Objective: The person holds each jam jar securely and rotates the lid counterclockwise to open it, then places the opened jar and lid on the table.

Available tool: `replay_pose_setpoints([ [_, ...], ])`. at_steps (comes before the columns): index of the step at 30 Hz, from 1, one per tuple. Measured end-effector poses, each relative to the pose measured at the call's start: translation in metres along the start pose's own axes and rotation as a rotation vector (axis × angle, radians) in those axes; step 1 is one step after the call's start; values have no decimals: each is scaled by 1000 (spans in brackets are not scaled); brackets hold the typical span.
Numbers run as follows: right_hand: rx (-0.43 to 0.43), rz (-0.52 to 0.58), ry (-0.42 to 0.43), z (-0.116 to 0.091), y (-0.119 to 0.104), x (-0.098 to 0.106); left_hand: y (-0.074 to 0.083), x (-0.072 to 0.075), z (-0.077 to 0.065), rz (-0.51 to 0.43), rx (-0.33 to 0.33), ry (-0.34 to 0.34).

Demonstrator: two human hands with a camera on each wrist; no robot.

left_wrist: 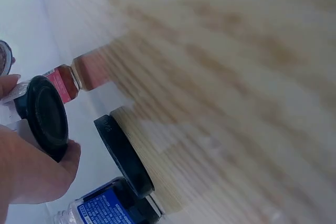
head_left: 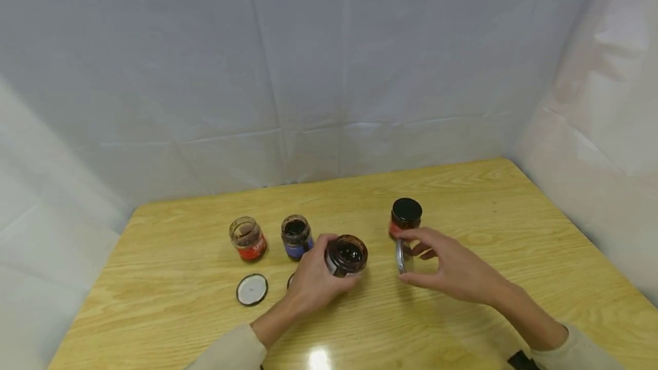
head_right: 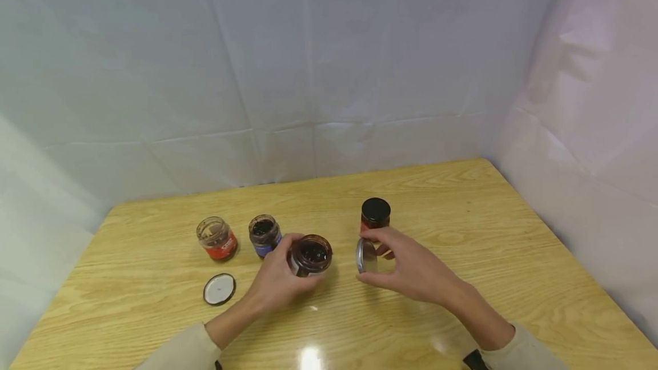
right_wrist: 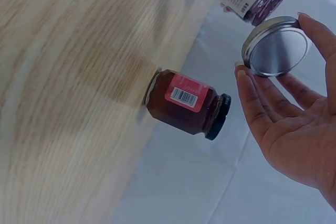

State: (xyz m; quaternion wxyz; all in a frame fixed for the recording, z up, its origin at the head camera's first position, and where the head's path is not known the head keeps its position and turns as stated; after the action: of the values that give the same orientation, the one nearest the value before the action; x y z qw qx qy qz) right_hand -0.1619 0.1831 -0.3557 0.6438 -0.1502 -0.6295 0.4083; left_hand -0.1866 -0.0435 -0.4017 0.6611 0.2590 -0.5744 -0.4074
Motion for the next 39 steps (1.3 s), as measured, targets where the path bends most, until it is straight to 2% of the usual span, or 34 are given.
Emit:
replay_pose_setpoints([
  [7, -5, 1, -6, -1, 3, -2, -4, -5, 10, 27, 11, -5],
  [16, -16, -6, -25, -1, 6, -5, -7, -10, 21, 57, 34, 23],
  [27, -28, -13, -37, 0, 9, -7, -6, -19, 29, 89, 41, -23],
  [32, -46, -13, -36, 0, 11, -8, -6, -22, 34, 102, 35, -24],
  [39, -27, 0, -32, 1, 13, -9, -9, -24, 38, 146, 37, -30],
])
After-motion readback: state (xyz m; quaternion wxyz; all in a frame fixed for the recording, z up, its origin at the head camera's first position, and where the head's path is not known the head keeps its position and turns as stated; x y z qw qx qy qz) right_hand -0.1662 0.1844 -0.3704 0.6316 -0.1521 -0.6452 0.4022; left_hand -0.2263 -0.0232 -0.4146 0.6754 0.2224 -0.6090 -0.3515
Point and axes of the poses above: each hand's wrist, its own z-axis towards the middle knuckle, its own x-axis out of the back of the hand, y = z × x, the point moved 6 cm from there along z, towards the middle knuckle, and after that the axes turned 9 degrees about y, right-handed, at the moved point
